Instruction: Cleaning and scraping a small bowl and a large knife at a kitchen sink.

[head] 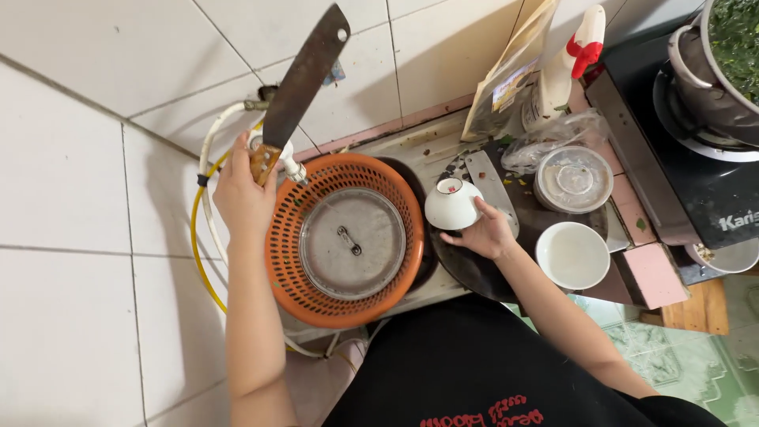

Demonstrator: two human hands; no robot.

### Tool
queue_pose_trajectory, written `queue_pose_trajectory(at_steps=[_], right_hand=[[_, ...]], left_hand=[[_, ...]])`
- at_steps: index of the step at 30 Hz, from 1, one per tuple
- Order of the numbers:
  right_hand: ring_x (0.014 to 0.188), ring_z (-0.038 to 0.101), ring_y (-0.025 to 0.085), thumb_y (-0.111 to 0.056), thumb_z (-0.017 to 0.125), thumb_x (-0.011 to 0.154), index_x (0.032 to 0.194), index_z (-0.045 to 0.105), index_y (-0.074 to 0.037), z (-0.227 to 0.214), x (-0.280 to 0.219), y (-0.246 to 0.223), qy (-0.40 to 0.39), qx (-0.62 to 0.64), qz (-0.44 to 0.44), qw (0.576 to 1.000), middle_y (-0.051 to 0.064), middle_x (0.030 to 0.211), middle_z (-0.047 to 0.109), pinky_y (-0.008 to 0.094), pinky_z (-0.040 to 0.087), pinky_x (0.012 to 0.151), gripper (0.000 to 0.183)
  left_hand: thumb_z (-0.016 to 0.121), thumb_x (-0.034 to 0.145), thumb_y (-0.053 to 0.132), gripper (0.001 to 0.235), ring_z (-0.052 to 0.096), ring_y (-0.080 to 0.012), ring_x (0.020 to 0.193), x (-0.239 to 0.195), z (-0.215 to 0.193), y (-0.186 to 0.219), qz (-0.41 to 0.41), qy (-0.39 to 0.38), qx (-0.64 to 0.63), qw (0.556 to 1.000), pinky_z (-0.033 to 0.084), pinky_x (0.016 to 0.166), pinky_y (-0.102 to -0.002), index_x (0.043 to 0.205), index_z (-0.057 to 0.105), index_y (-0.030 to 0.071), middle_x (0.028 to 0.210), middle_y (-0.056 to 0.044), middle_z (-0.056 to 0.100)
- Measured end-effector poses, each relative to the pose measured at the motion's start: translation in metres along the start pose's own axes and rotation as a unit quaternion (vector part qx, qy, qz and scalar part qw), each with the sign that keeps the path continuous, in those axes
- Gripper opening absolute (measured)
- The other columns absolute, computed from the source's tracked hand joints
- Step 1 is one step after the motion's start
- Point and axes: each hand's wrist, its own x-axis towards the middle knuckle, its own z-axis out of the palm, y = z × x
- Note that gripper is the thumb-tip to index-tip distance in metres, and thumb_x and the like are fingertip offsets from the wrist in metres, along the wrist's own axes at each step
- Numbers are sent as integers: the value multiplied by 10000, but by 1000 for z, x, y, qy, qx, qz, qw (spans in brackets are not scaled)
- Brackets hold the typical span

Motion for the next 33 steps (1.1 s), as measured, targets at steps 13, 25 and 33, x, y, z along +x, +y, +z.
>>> queue_pose_trajectory(at_steps=[13,25,33], right_hand=[[1452,386,406,-104,486,950,1513,211,92,-55,-55,5,159,-3,14,987,276,1606,267,544,402,1126,656],[1347,484,381,-60,511,894,1498,375,50,-67,-127,-32,107,-156,31,981,229,1515,425,497,439,1086,629],[1215,599,262,-56,526,932,1353,550,18,-73,-169,-75,62,-356,-36,932,139,1373,590,407,492,957,429]], left_hand=[[731,916,402,369,652,-286,622,-169,89,138,-267,-136,-117,947,501,600,-433,975,652,46,707,-126,657],[647,843,74,735,596,-437,1171,-237,153,316,-204,-209,-264,919,516,961,-471,1520,363,33,1305,-269,548],[637,897,81,537,558,-461,1162,-265,224,348,-209,-217,-134,944,526,897,-500,1414,491,62,1341,-270,516]])
